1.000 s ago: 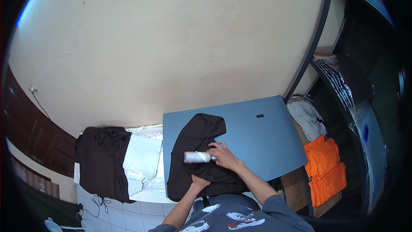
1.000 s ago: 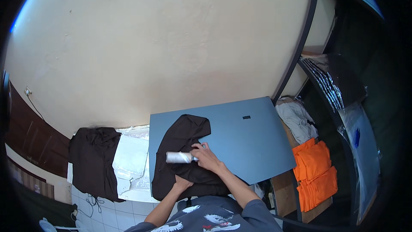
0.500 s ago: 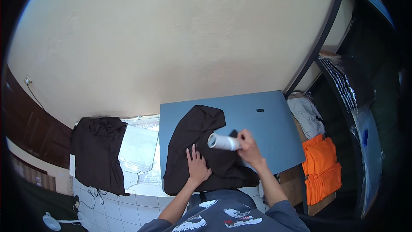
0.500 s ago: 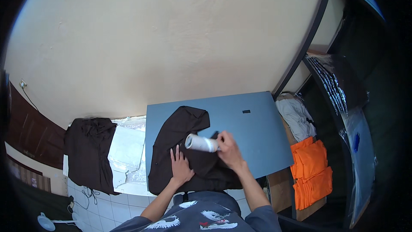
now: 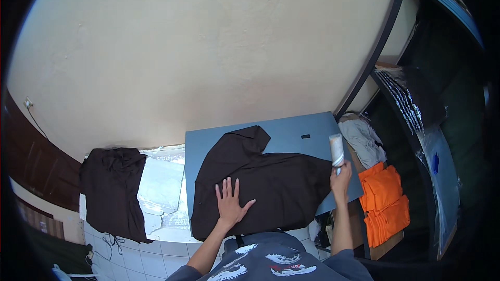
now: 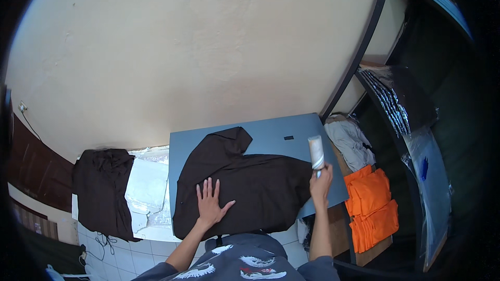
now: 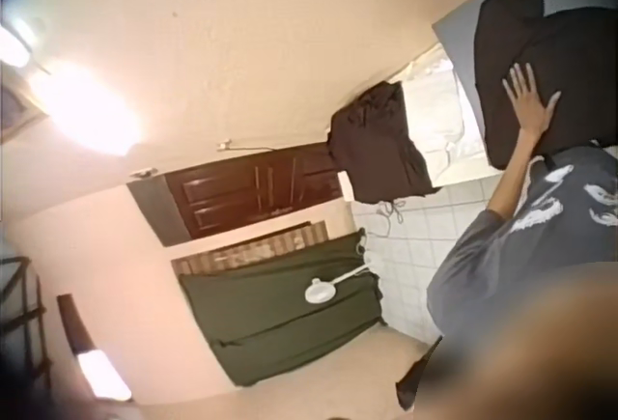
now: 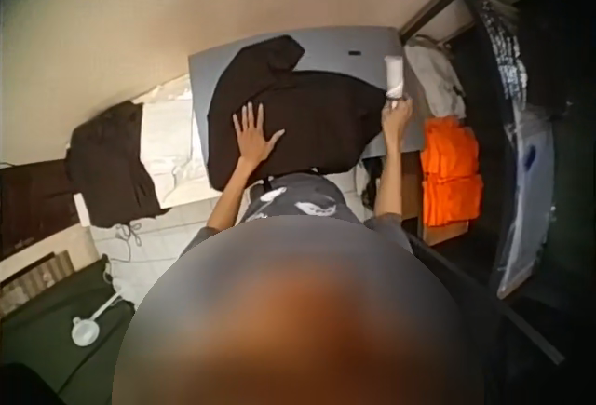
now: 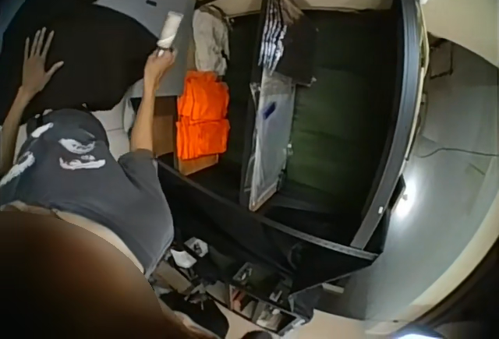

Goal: Use a lint roller to clean a black t-shirt and then align a template on its surface for printing.

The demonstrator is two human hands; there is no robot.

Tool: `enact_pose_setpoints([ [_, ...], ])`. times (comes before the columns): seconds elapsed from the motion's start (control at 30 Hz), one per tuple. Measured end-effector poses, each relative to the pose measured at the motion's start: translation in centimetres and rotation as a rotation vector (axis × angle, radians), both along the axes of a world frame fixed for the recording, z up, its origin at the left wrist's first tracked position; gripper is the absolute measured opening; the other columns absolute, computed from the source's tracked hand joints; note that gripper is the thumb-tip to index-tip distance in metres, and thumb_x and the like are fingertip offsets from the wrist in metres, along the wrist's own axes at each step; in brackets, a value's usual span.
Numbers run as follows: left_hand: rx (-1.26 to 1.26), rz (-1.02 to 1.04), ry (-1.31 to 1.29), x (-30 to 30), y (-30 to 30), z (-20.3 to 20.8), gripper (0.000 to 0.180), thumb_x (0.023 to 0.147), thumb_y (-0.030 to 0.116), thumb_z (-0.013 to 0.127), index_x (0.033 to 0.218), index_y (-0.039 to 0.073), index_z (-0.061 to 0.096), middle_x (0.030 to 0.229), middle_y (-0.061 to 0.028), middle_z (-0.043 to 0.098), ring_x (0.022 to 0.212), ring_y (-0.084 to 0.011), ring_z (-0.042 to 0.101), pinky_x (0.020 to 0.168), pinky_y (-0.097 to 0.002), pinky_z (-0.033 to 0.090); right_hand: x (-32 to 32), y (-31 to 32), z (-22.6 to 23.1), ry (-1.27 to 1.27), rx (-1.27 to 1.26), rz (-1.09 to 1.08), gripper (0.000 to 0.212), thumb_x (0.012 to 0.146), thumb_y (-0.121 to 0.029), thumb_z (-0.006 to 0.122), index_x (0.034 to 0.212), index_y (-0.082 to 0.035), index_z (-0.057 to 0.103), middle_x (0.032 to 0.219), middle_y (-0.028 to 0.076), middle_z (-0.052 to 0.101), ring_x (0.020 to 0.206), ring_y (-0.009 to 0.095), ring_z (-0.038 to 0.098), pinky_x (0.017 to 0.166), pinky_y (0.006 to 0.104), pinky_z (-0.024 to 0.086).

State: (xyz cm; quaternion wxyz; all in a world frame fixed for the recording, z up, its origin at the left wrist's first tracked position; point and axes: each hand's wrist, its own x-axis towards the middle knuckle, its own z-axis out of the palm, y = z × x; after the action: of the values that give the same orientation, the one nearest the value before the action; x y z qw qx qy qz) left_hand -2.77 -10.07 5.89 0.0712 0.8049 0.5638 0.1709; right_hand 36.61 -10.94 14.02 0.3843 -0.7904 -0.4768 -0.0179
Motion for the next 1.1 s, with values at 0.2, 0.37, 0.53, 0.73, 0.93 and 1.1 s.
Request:
enact_pose_setpoints([
  [0.2,-0.020,0.036,0.075,-1.8,-1.6,1.0,0.100,0.091,0.070,0.059,0.160,0.003,0.033,0.165,-0.0265,0.026,0.156,-0.0404,0.020,0.124,-0.0659,0.003,0.4,-6.5,-10.4,0.133,-0.190,-0.247,0.033,0.077,-0.012,0.085,0.080,0.005,0.057,0.091,0.024,0.064,0.091,0.046,0.063,0.084,0.0501,0.050],
  [0.37,-0.044,0.028,0.081,-1.9,-5.0,1.9,0.101,0.090,0.069,0.062,0.155,-0.003,0.037,0.160,-0.0307,0.031,0.152,-0.0448,0.024,0.123,-0.0646,0.006,1.1,-6.9,-12.9,0.259,-0.100,-0.300,0.043,0.074,-0.017,0.091,0.074,0.001,0.052,0.073,0.016,0.063,0.076,0.039,0.067,0.073,0.0478,0.052],
  [0.53,-0.086,0.122,-0.079,-1.7,-5.0,2.5,0.077,0.087,0.056,0.073,0.132,-0.005,0.056,0.141,-0.0284,0.046,0.135,-0.0456,0.040,0.119,-0.0605,0.020,-0.4,-5.3,-9.4,0.238,-0.122,-0.265,0.043,0.072,-0.015,0.092,0.073,-0.005,0.050,0.072,0.012,0.063,0.059,0.021,0.062,0.056,0.0357,0.050],
  [0.73,0.085,0.156,-0.130,-3.4,-1.3,0.8,0.081,0.090,0.052,0.071,0.144,-0.004,0.047,0.151,-0.0289,0.039,0.145,-0.0454,0.031,0.123,-0.0608,0.013,-0.9,-3.8,-6.3,0.979,-0.149,-0.244,0.037,0.073,-0.002,0.085,0.077,-0.014,0.050,0.070,-0.004,0.051,0.065,0.009,0.053,0.059,0.0302,0.042],
  [0.93,-0.003,0.253,0.086,-4.8,-0.3,-0.2,0.096,0.094,0.067,0.057,0.161,0.004,0.030,0.167,-0.0279,0.021,0.157,-0.0437,0.012,0.125,-0.0640,-0.001,1.3,-3.9,-9.7,1.123,0.169,-0.040,0.034,0.076,0.005,0.078,0.077,-0.013,0.050,0.075,-0.005,0.050,0.067,0.009,0.050,0.064,0.0267,0.041],
  [1.1,-0.162,0.336,0.122,-4.8,-0.5,0.8,0.115,0.083,0.083,0.056,0.163,0.006,0.027,0.169,-0.0295,0.011,0.157,-0.0494,0.002,0.116,-0.0757,-0.007,1.7,-5.1,-7.7,1.254,0.220,0.043,0.028,0.074,0.005,0.075,0.076,-0.013,0.053,0.074,-0.005,0.050,0.068,0.009,0.050,0.066,0.0269,0.040],
])
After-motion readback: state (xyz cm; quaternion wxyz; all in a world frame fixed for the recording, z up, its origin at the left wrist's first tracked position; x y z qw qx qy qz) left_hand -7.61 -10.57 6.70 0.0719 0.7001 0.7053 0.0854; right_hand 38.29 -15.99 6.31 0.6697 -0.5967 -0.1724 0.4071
